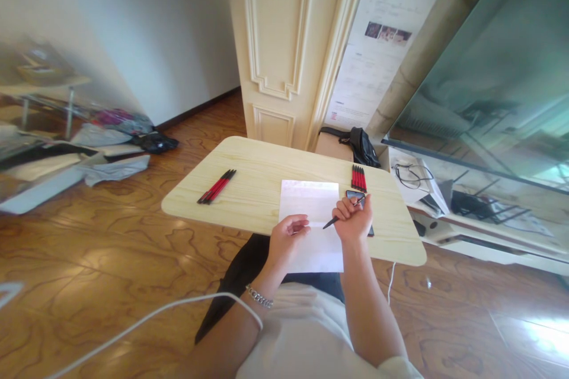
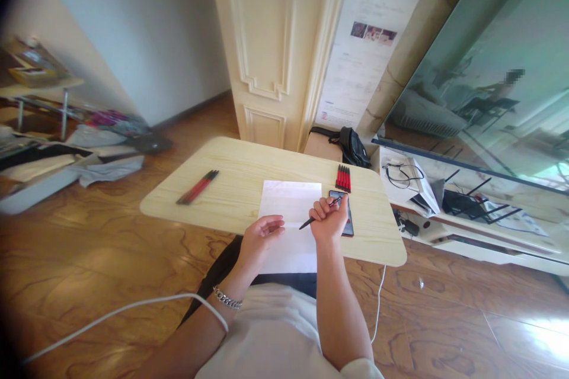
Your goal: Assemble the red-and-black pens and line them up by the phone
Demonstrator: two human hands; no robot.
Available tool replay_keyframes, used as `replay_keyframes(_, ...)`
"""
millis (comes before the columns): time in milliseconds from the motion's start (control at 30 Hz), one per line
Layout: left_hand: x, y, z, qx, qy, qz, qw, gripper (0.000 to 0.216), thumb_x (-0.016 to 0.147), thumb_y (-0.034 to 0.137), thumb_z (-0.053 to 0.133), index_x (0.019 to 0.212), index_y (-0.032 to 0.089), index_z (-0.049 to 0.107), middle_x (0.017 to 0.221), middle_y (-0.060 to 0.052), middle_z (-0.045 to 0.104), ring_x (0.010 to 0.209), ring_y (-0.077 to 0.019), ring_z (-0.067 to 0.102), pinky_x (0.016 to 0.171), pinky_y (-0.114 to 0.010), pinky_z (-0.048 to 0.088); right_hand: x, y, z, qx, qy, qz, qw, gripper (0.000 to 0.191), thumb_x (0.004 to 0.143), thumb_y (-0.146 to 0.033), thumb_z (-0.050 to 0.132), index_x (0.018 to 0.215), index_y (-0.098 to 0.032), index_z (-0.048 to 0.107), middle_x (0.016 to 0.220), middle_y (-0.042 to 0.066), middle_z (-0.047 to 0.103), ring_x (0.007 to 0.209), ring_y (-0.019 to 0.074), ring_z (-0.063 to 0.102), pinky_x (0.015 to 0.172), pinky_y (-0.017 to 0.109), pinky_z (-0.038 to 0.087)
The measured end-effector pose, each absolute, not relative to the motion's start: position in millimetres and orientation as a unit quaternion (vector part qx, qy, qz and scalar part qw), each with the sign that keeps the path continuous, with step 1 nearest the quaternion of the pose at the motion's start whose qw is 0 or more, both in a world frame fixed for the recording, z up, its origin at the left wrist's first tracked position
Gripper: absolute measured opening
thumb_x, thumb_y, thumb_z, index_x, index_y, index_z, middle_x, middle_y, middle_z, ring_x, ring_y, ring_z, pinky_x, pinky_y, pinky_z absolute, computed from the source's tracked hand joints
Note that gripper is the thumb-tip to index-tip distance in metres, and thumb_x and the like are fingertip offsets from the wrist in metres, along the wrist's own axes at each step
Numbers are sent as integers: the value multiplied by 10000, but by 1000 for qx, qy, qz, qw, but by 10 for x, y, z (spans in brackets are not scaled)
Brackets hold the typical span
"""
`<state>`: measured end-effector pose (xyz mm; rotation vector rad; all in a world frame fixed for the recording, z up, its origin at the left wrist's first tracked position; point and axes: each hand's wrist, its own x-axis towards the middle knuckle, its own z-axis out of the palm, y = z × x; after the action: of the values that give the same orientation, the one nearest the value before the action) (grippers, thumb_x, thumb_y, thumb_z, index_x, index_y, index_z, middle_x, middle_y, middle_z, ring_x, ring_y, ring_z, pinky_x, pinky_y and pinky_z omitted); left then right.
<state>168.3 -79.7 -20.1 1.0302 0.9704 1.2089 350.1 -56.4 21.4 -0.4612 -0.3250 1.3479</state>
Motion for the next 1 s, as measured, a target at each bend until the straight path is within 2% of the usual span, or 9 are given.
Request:
replay_keyframes(133,1655,-781,-189,459,415,522,587,309,666,239,737,955,147,675,880,-75,700,812,-173,648,774,-299,504,3492,-510,173,-232,-122,620,740,330,824,-442,508,613,-194,455,494,-80,311,362,51,237,327,192,181)
replay_keyframes(300,1607,-733,-194,486,425,512,567,290,692,257,716,960,157,668,887,-69,706,811,-177,653,765,-307,514,3493,-488,199,-224,-130,623,738,381,804,-529,517,629,-194,475,522,-72,368,372,46,268,330,187,211)
replay_keyframes(433,1527,-578,-165,556,408,485,538,253,731,277,684,956,162,668,939,-72,707,835,-183,657,785,-317,521,3526,-484,235,-224,-135,615,744,345,811,-472,524,612,-195,467,502,-77,351,362,45,264,321,180,206)
replay_keyframes(533,1468,-376,-119,640,412,454,463,227,788,283,624,987,184,670,1008,-69,696,869,-184,653,800,-319,522,3544,-459,238,-237,-137,604,749,330,820,-453,525,616,-200,468,499,-77,357,357,46,270,314,176,214)
replay_keyframes(667,1489,-90,-105,761,443,380,283,210,819,234,581,1001,197,677,1055,-67,682,934,-209,625,868,-365,491,3552,-381,245,-252,-139,596,749,368,814,-537,546,674,-200,498,549,-59,430,380,43,321,311,161,243)
replay_keyframes(767,1564,51,-163,820,426,342,169,228,817,179,576,1023,161,672,1105,-89,660,1066,-239,566,988,-402,408,3544,-286,246,-287,-141,587,744,283,816,-449,601,732,-186,539,604,-41,500,414,35,382,318,143,260)
replay_keyframes(833,1605,94,-219,838,424,319,129,259,814,174,581,1059,145,658,1151,-107,637,1106,-249,537,1012,-408,379,3534,-215,230,-333,-139,566,741,262,838,-418,578,735,-178,552,640,-19,552,469,48,469,362,147,336)
replay_keyframes(933,1623,94,-292,851,426,285,116,281,814,187,586,1085,144,642,1186,-121,617,1110,-250,530,1017,-413,361,3513,-118,177,-438,-148,491,738,432,863,-559,446,691,-179,556,591,0,570,486,90,529,390,192,391)
replay_keyframes(1000,1616,69,-318,852,429,278,115,276,819,193,579,1085,152,640,1193,-120,611,1105,-249,528,1016,-413,354,3498,-64,131,-509,-175,427,727,545,840,-662,374,667,-181,562,463,-22,497,375,85,447,333,198,310)
